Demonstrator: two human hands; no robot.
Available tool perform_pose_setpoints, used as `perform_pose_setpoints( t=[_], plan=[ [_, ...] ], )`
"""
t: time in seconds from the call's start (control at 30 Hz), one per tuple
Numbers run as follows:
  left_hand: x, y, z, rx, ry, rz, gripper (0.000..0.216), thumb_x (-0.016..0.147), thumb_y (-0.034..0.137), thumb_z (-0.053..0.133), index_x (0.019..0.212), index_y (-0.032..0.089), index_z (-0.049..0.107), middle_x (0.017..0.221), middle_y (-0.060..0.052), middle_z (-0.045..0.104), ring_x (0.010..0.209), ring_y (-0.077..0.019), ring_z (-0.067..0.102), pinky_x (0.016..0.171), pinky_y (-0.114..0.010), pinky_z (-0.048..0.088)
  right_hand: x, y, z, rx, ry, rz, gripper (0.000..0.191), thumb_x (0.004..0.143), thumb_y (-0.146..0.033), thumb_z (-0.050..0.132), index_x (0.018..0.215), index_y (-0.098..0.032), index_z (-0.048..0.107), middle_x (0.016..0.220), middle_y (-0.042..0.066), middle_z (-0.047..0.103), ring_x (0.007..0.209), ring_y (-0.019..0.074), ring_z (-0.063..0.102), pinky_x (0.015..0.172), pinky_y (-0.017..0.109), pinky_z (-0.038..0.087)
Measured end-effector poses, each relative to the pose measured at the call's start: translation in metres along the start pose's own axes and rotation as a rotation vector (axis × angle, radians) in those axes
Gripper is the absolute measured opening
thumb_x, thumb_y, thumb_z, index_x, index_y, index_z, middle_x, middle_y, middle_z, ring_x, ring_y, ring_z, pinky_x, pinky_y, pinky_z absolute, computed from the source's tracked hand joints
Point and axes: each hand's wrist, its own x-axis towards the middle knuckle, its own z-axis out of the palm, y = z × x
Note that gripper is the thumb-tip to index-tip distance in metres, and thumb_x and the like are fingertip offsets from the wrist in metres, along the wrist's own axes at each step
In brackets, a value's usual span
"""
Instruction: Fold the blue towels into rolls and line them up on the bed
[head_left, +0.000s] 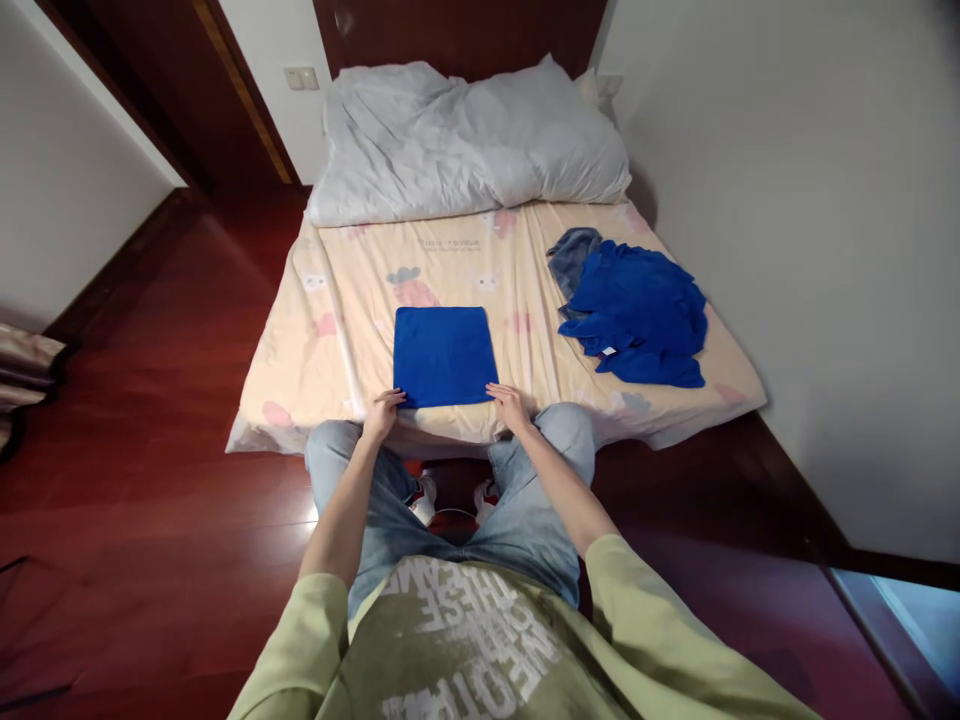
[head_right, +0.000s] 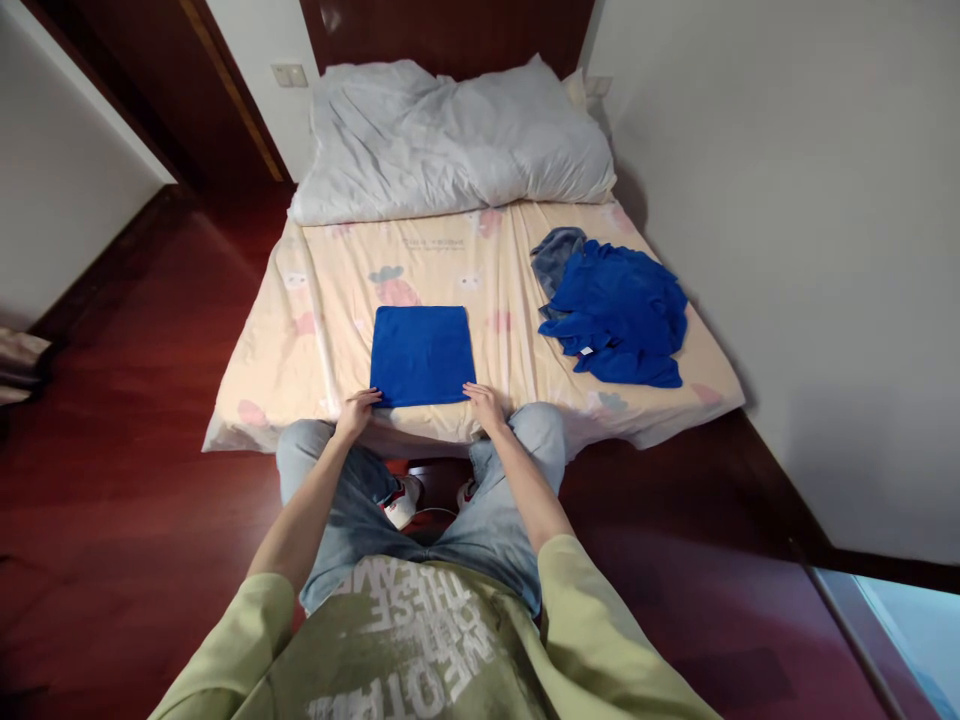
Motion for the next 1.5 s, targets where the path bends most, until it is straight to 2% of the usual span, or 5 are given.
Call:
perform_pose_setpoints(
  t=[0.4, 0.77, 1.13, 1.3, 1.5],
  plan=[
    [-0.003, 0.001, -0.003, -0.029, -0.055, 0.048, 0.045, 0.084, 0.009, 0.042, 0.105, 0.014, 0.082, 0.133, -0.012, 0.075, 0.138, -0.0257, 0.064, 0.127, -0.05, 0.044, -0.004, -0.003, -0.008, 0.046, -0.045, 0.011, 0.049, 0.086, 0.0, 0.046, 0.111, -0.016, 0.085, 0.133, 0.009, 0.076, 0.133, 0.0231, 0.069, 0.122, 0.042, 0.051],
    [-0.012, 0.016, -0.023, -0.034, -0.17, -0.02, 0.04, 0.071, 0.016, 0.051, 0.095, 0.021, 0.082, 0.114, -0.005, 0.082, 0.127, -0.0241, 0.071, 0.119, -0.044, 0.052, -0.018, -0.018, -0.031, -0.01, -0.173, 0.051, 0.048, 0.083, 0.003, 0.054, 0.111, -0.019, 0.085, 0.128, 0.008, 0.077, 0.129, 0.0266, 0.071, 0.119, 0.044, 0.053],
    [-0.006, 0.03, -0.019, 0.053, 0.002, -0.166, 0.032, 0.085, 0.018, 0.053, 0.1, 0.019, 0.082, 0.108, -0.01, 0.082, 0.114, -0.0305, 0.076, 0.11, -0.046, 0.057, -0.019, -0.012, -0.029, 0.112, -0.002, 0.157, 0.038, 0.084, -0.006, 0.058, 0.102, -0.025, 0.086, 0.112, 0.005, 0.083, 0.116, 0.0268, 0.078, 0.113, 0.045, 0.057],
    [0.006, 0.026, -0.021, 0.074, 0.057, -0.231, 0.027, 0.092, 0.024, 0.053, 0.099, 0.017, 0.078, 0.101, -0.012, 0.082, 0.104, -0.0299, 0.077, 0.096, -0.038, 0.06, -0.006, -0.004, -0.019, 0.263, 0.09, 0.235, 0.024, 0.085, -0.02, 0.062, 0.099, -0.019, 0.083, 0.094, 0.008, 0.084, 0.083, 0.023, 0.08, 0.084, 0.035, 0.066],
    [0.022, 0.017, -0.017, 0.05, 0.125, -0.304, 0.029, 0.097, 0.029, 0.05, 0.102, 0.015, 0.074, 0.094, -0.012, 0.081, 0.095, -0.0276, 0.077, 0.087, -0.035, 0.059, 0.019, -0.002, -0.01, 0.322, 0.188, 0.324, 0.029, 0.089, -0.041, 0.064, 0.097, -0.016, 0.077, 0.07, 0.005, 0.075, 0.054, 0.0192, 0.066, 0.053, 0.028, 0.055]
  ],
)
